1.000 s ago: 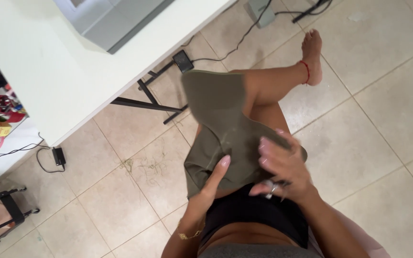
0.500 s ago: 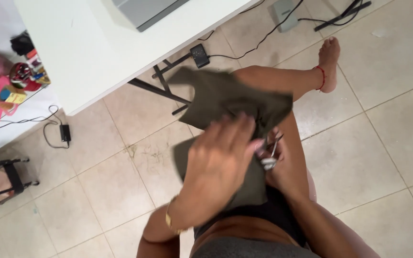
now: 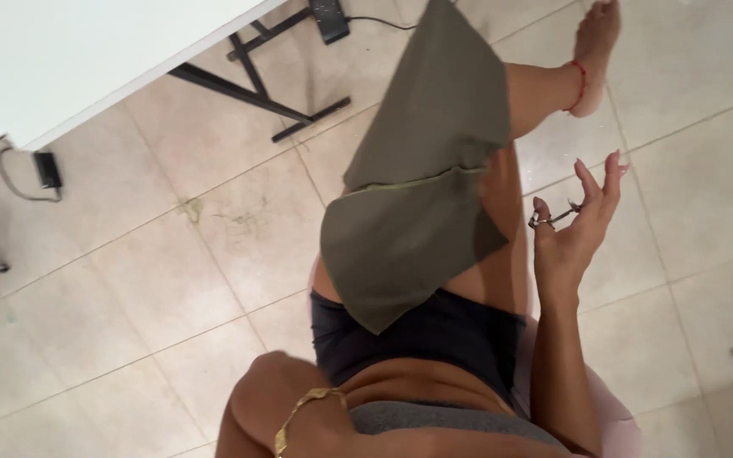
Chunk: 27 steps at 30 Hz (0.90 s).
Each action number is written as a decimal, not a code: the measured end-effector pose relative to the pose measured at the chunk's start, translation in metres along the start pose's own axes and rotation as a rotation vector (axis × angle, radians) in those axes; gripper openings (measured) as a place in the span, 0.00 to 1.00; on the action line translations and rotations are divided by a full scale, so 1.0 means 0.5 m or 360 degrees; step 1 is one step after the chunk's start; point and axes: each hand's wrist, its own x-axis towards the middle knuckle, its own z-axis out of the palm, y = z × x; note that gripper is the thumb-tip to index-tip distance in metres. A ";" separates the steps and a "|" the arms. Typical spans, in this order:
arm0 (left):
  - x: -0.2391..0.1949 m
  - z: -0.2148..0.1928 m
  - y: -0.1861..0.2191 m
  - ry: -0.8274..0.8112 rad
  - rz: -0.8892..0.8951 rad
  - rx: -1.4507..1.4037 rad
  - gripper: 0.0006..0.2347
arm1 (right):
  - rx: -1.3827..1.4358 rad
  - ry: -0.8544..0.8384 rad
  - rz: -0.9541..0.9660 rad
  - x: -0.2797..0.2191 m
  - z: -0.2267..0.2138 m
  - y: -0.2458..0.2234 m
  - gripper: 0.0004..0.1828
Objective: Cutting a piece of olive green fabric along a marked line using scissors.
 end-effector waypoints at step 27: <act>-0.117 0.271 -0.476 0.0034 -0.0436 0.0041 0.06 | 0.0265 -0.0544 -0.0692 -0.001 0.165 -0.113 0.04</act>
